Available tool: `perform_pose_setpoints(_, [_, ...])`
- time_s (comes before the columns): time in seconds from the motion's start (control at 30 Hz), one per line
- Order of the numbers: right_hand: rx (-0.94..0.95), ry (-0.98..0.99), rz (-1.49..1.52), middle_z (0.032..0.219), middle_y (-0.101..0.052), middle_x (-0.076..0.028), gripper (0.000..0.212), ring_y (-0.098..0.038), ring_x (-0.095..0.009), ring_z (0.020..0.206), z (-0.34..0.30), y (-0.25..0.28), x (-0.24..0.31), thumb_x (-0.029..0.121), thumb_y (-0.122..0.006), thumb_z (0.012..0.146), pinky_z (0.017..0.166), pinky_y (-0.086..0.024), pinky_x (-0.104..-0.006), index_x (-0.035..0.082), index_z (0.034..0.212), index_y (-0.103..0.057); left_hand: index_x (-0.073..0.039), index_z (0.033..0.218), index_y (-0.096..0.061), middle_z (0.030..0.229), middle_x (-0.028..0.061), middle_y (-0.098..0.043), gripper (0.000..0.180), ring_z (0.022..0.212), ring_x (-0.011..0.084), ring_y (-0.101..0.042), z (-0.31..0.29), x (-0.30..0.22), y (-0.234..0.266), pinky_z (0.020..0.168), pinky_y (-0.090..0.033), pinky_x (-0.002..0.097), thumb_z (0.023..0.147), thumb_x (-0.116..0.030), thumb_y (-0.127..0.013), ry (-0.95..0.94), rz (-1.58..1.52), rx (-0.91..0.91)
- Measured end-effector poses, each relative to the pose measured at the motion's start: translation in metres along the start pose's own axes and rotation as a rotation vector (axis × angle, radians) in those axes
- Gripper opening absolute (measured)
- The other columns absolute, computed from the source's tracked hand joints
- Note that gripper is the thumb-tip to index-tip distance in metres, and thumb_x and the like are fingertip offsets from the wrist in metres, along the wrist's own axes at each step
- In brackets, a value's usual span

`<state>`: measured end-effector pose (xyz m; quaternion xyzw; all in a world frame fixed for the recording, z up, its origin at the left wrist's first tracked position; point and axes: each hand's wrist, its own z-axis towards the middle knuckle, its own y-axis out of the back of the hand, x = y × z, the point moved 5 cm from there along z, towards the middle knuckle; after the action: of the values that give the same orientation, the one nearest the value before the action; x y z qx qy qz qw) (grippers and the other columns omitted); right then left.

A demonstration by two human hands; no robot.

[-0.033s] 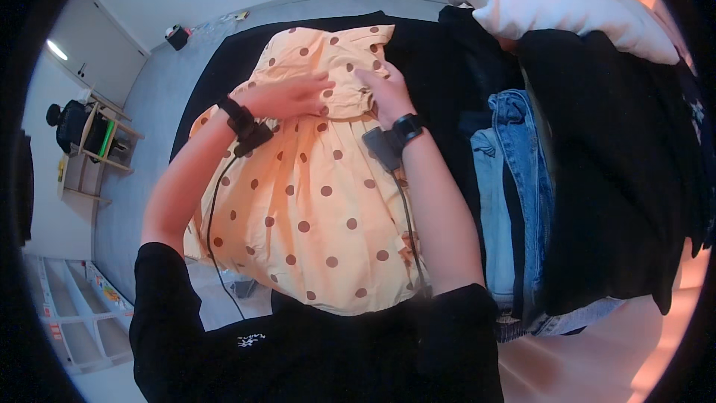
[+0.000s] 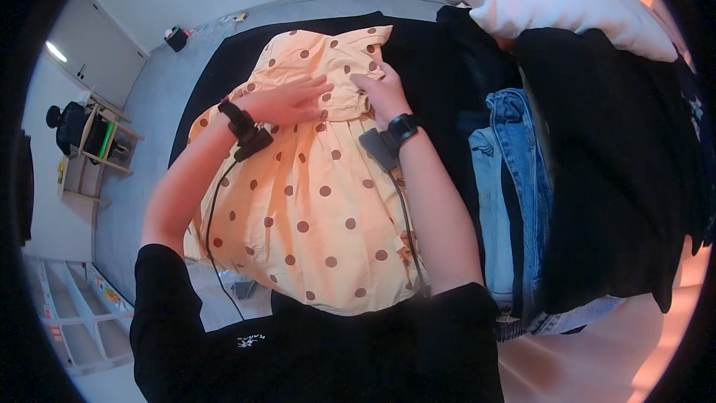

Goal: Folding a yellow polka-dot dress and a blue floral dress and placing them in a plastic bag.

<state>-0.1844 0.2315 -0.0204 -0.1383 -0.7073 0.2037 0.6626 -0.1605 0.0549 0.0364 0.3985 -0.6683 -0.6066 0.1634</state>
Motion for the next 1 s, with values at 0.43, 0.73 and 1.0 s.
perform_pose_setpoints(0.43, [-0.355,0.311,-1.197,0.124,-0.051,-0.022,0.091,-0.052,-0.031,0.116,0.077,0.029,0.055,0.029,-0.084,0.057,0.099,-0.042,-0.0361,-0.004,0.129,-0.039,-0.001,0.136,-0.041,0.124,0.0157,-0.054,0.063,0.106,0.0206,-0.055,-0.006,0.120,0.045,0.090,-0.044,0.0314,0.089,-0.038,-0.060,0.307,-0.123,-0.500])
perform_pose_setpoints(0.73, [-0.101,0.062,-0.745,0.121,-0.052,-0.023,0.099,-0.056,-0.025,0.108,0.086,0.046,0.014,0.039,-0.086,0.061,0.093,-0.046,-0.0315,-0.011,0.127,-0.032,0.002,0.136,-0.038,0.124,0.0154,-0.049,0.077,0.103,0.0185,-0.053,-0.012,0.176,0.021,0.082,-0.046,0.0284,0.082,-0.044,-0.067,0.551,-0.611,-0.477])
perform_pose_setpoints(1.0, [-0.050,0.097,-0.687,0.117,-0.055,-0.023,0.097,-0.059,-0.024,0.103,0.084,0.043,0.011,0.035,-0.084,0.066,0.087,-0.050,-0.0318,-0.011,0.129,-0.027,0.002,0.130,-0.043,0.124,0.0171,-0.041,0.073,0.089,0.0187,-0.056,-0.024,0.178,0.017,0.070,-0.049,0.0295,0.077,-0.040,-0.071,0.669,-0.581,-0.722])
